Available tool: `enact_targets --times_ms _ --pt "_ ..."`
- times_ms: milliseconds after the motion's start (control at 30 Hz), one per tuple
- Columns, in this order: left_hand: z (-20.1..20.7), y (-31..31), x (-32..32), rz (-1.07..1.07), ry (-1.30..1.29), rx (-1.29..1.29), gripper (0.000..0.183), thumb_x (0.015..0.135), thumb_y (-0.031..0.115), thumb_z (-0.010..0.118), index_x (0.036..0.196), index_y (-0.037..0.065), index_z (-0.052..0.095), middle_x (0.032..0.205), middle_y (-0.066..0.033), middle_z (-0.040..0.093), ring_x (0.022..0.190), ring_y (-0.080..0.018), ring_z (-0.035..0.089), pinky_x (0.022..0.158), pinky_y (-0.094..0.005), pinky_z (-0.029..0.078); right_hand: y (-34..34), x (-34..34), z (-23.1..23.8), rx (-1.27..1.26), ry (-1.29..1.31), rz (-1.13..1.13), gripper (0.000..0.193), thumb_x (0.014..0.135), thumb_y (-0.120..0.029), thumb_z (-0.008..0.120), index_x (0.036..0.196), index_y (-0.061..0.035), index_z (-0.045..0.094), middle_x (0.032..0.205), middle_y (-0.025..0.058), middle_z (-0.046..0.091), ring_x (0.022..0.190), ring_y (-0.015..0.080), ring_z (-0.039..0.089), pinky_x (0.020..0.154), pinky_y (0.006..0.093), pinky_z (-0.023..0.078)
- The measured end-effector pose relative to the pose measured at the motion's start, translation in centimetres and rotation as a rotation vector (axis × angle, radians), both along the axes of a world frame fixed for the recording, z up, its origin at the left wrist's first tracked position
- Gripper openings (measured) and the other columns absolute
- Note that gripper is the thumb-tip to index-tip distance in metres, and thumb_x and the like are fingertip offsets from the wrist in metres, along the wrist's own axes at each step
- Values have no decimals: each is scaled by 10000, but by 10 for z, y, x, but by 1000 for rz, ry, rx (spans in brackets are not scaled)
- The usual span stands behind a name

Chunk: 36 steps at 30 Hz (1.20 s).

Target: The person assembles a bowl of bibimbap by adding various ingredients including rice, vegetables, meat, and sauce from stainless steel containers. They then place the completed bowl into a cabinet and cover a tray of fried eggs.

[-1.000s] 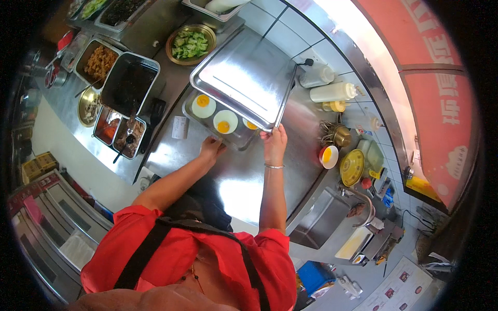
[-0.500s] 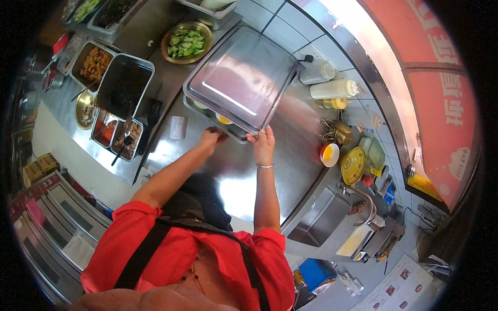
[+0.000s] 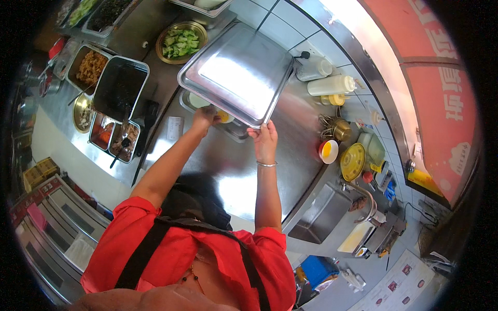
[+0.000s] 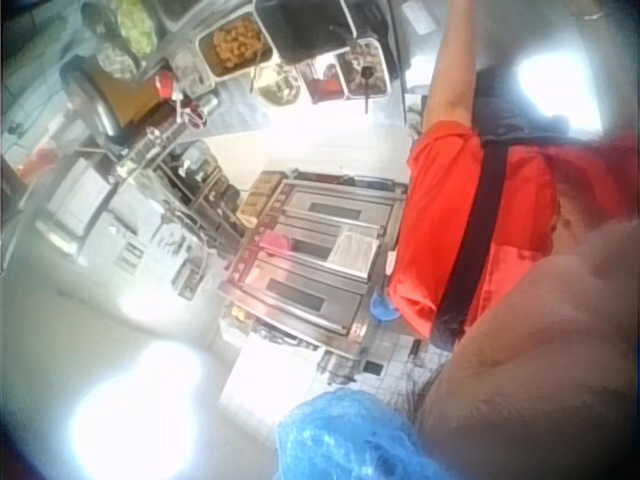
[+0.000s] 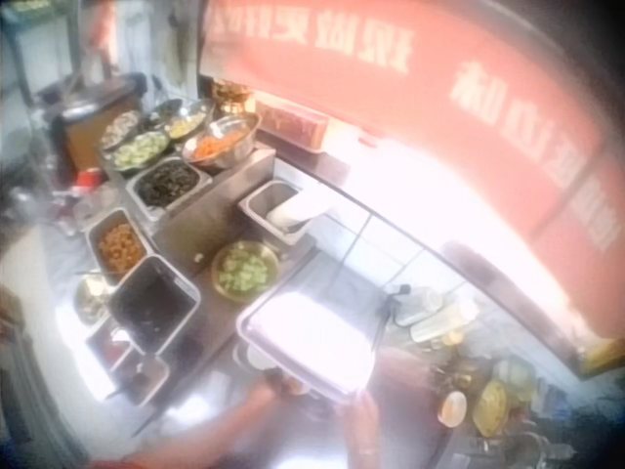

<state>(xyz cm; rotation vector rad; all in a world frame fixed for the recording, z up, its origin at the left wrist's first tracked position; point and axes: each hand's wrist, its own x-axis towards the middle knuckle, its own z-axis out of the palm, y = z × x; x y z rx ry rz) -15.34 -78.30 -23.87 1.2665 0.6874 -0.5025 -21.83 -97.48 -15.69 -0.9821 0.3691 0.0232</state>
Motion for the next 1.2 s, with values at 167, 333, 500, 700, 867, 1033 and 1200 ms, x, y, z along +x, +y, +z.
enact_targets --times_ms 167,333,500,700,867,1033,1200 --pt "-4 8 1 -15 -12 -22 275 916 144 494 1045 -87 568 763 -147 620 616 -199 636 515 -290 537 -1 -3 -5 -14 28 -4 207 948 -78 383 1114 2 478 919 103 625 720 165 636 629 246 530" --pt "10 11 -3 -146 -191 223 226 897 112 501 989 -67 605 669 -148 635 522 -219 651 479 -295 531 2 -5 -9 -4 47 -21 201 945 -72 384 1103 0 485 914 101 624 716 165 635 624 243 528" --pt "21 2 -6 -220 -323 523 203 870 73 508 888 -94 620 618 -167 631 507 -215 651 483 -305 530 2 -3 -6 -11 30 -12 196 945 -73 388 1098 -2 488 915 101 627 712 164 636 619 241 528" --pt "16 4 5 -330 -214 460 215 851 55 521 755 -108 622 564 -175 615 480 -211 642 463 -297 527 -1 -3 -8 -2 19 -6 193 947 -82 394 1096 -4 488 912 100 629 711 164 638 620 241 528" --pt "9 6 6 -269 -294 470 194 852 49 523 760 -82 632 573 -155 622 469 -205 636 460 -284 526 -2 -5 -8 -1 28 -1 203 949 -87 394 1112 -6 483 916 100 629 719 165 640 629 242 533" --pt "10 15 -14 -159 -422 342 177 880 75 508 894 -77 598 669 -138 627 509 -188 635 450 -295 522 -8 -16 -25 -33 75 14 201 947 -82 407 1115 -26 501 938 81 632 726 164 634 623 241 522" --pt "12 35 -56 22 -153 -32 241 934 159 462 1042 -43 534 872 -125 596 614 -191 637 511 -275 534 -3 -28 -43 -49 95 21 210 952 -79 393 1130 -47 498 945 76 632 747 167 643 655 249 534"
